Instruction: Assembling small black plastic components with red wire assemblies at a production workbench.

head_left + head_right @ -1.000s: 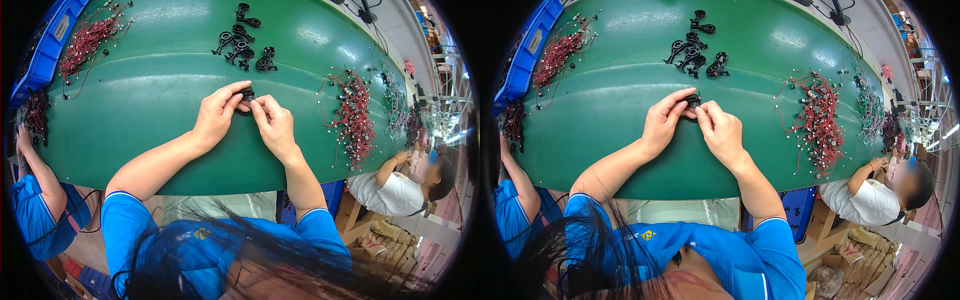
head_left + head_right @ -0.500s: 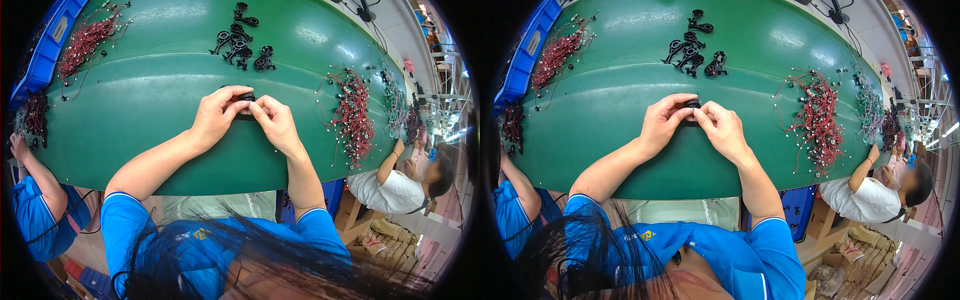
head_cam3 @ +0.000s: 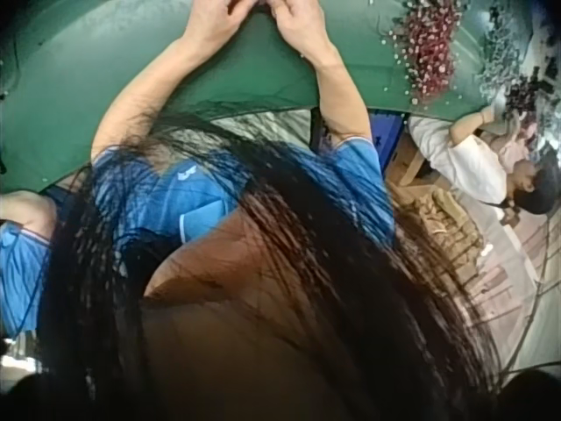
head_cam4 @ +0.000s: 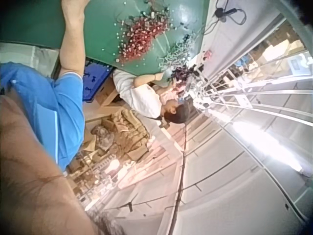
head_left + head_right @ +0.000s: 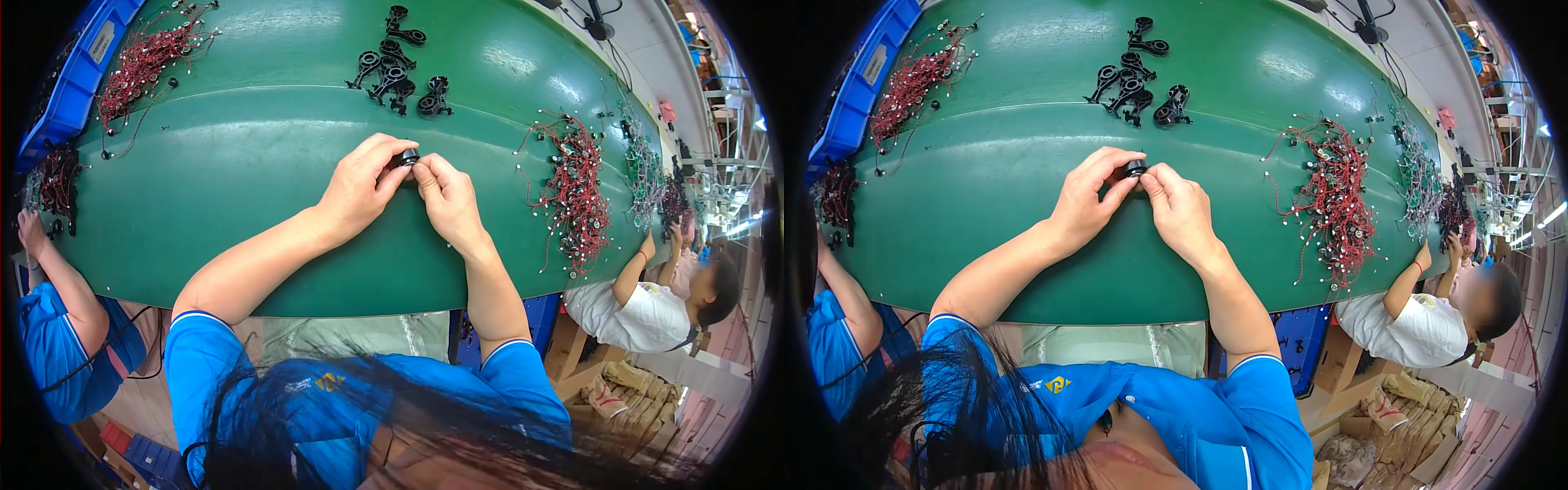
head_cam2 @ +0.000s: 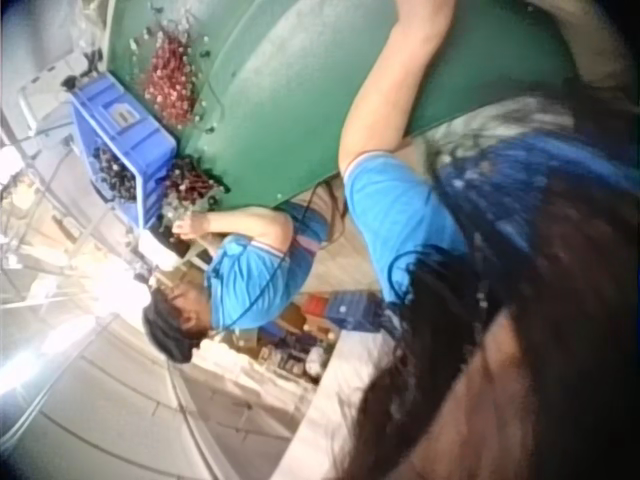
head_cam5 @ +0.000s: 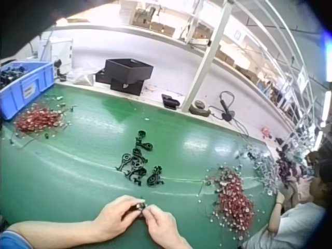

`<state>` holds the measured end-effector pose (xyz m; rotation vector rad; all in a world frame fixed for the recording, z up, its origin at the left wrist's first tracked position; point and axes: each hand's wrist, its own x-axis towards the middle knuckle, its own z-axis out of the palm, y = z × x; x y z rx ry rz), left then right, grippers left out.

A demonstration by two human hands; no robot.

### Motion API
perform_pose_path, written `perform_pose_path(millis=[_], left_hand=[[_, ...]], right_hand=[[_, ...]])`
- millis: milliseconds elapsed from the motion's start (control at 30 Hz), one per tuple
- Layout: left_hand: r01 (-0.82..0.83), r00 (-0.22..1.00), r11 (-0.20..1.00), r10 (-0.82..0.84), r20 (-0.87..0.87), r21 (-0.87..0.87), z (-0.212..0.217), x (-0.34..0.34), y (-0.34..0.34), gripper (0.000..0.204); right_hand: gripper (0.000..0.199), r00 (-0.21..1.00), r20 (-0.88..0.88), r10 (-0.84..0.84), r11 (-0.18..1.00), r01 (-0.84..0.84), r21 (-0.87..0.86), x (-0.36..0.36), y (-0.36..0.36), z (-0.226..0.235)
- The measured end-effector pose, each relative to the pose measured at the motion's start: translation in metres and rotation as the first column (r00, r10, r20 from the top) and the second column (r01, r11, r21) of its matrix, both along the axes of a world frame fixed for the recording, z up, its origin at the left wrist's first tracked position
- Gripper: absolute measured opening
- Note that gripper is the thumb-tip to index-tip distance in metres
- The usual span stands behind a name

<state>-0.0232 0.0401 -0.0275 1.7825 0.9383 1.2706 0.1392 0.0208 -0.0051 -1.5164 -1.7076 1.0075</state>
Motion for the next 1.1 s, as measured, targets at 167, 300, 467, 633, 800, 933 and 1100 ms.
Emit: perform_pose_path(millis=[167,300,467,633,800,933,1100], left_hand=[[-0.03,0.999,0.989,0.035,0.036,-0.145,0.001,0.0,-0.002,0.021],[0.002,0.987,0.941,0.052,0.149,-0.338,0.001,0.0,-0.002,0.017],[0.076,0.99,0.886,-0.012,0.143,-0.456,0.008,-0.006,-0.001,0.02],[0.093,0.987,0.882,-0.02,0.162,-0.462,0.004,-0.007,-0.001,0.019],[0.157,0.97,0.826,-0.024,0.244,-0.542,0.01,-0.012,0.0,0.02],[0.284,0.932,0.761,-0.078,0.354,-0.583,0.02,-0.013,-0.002,0.023],[0.021,0.999,0.977,-0.014,0.03,-0.214,0.023,-0.011,0.011,0.025]], right_hand=[[0.022,0.988,0.152,-0.014,0.999,0.007,0.046,-0.005,-0.002,0.006],[0.023,0.982,0.189,-0.001,0.999,-0.006,0.035,-0.004,-0.003,0.008],[0.02,0.983,0.184,0.009,0.994,-0.029,0.108,-0.006,-0.003,0.006],[0.021,0.978,0.209,0.019,0.997,-0.034,0.068,-0.006,-0.004,0.009],[0.016,0.965,0.263,0.004,0.952,-0.084,0.295,-0.006,-0.002,0.005],[0.011,0.991,-0.135,0.023,0.996,-0.012,0.083,-0.006,-0.004,0.004],[0.019,0.969,-0.244,-0.041,0.998,0.028,-0.057,0.013,-0.019,0.029]])
